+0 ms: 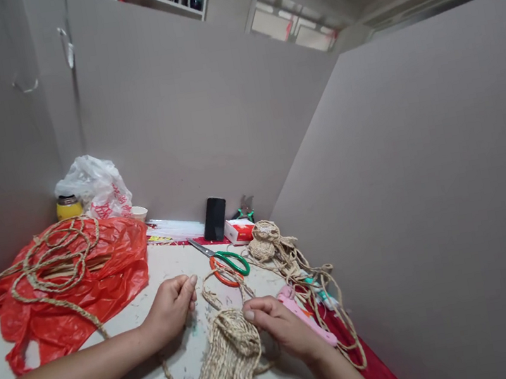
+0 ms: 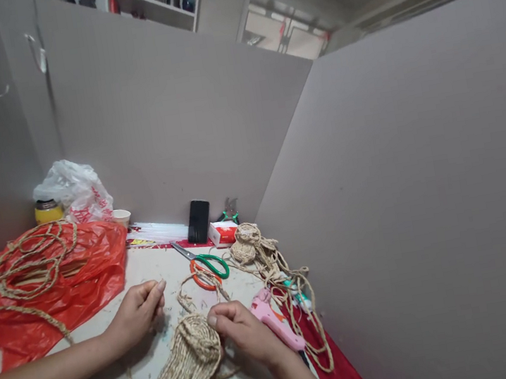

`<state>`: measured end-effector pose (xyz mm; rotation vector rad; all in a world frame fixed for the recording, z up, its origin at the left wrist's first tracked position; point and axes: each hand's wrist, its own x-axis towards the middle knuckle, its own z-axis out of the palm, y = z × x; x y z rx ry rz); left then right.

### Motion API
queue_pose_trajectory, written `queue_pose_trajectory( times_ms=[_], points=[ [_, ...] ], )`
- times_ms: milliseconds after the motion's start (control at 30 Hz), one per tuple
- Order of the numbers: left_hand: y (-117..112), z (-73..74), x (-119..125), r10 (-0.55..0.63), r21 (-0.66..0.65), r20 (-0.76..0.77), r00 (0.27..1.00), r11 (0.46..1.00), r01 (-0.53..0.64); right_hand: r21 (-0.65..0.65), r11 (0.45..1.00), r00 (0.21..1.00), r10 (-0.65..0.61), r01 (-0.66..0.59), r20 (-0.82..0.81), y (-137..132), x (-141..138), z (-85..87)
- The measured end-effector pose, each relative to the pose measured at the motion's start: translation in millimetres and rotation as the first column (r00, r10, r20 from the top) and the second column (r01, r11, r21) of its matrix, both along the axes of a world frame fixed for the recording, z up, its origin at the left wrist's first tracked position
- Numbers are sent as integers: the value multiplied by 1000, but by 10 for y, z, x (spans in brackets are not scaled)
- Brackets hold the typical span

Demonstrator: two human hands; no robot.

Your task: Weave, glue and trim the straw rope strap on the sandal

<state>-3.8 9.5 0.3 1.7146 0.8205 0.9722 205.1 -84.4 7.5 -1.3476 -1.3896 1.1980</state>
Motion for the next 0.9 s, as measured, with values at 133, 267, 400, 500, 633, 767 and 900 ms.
queue_pose_trajectory(
  times_ms=[133,267,400,500,633,767,900],
  points=[
    [18,-115,58,-48,-108,-16,999,993,46,-11,1000,999,15,-15,-33,12,29,-147],
    [-37,-72,68,-74,-145,21,997,987,77,-4,1000,998,8,-8,-64,26,49,-196],
    [-120,-22,71,-146,-195,44,988,969,152,25,999,997,-24,26,-78,34,39,-165],
    [-148,-30,54,-166,-200,20,986,965,166,39,998,997,-36,39,-73,45,27,-170],
    [-151,-37,2,-119,-133,8,993,984,119,32,999,999,-32,33,-31,62,27,-212],
    [-172,-9,-67,-132,196,-62,989,970,142,33,999,999,-39,38,35,70,22,-219],
    [-180,-3,-118,-175,607,-147,973,761,229,38,998,996,-44,41,78,76,-17,-210]
  ],
)
